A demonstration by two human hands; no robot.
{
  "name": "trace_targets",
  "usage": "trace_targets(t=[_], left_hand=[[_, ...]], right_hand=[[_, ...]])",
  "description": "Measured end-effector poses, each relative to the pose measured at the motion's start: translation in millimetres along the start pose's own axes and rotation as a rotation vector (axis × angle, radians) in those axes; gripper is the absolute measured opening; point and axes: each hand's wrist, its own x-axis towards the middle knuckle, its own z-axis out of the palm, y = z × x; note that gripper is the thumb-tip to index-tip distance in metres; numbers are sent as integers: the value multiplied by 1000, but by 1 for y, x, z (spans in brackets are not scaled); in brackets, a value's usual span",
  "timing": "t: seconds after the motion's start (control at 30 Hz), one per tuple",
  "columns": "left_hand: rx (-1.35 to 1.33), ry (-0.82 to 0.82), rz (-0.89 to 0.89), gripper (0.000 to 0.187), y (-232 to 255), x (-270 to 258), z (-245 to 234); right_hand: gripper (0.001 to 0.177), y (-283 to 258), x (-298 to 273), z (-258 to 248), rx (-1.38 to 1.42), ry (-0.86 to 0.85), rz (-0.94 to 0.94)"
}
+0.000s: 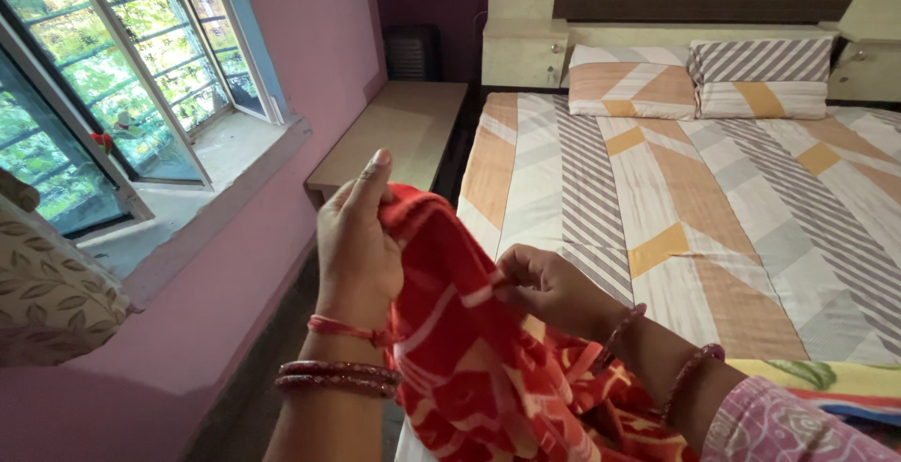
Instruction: The person unfolds a colorful patterned blanket on a bed, smooths it out, and folds it into a compact rectangular shape. The person handles the blanket by hand, aligning edges and pressing folds to create a neat stack.
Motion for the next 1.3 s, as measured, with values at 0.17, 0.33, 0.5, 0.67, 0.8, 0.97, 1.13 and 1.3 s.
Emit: trace_targets(t=[0.17, 0.33, 0.5, 0.67, 0.8, 0.97, 1.13, 1.3], left_hand=[[63, 2, 151, 9, 3, 6, 3], [-22, -11, 210, 13, 0, 16, -2], [-53, 109, 167, 17, -3, 19, -7], [-125, 114, 175, 20, -8, 19, 5], [-139, 93, 260, 18, 5, 21, 12], [-166, 121, 251, 21, 23, 22, 13], [-210, 29, 288, 20, 25, 25, 21], [-214, 37, 288, 19, 35, 24, 26]], right_hand=[[28, 27, -7, -2, -173, -2, -113], [20, 21, -17, -5, -474, 606, -170], [24, -11, -39, -7, -881, 735, -266], [31, 1, -56, 43, -1004, 171, -562], [31, 27, -67, 68, -946, 244, -481], [45, 46, -71, 62, -972, 287, -196], [51, 62, -64, 55, -1197, 341, 9], [52, 60, -60, 34, -1187, 628, -31]])
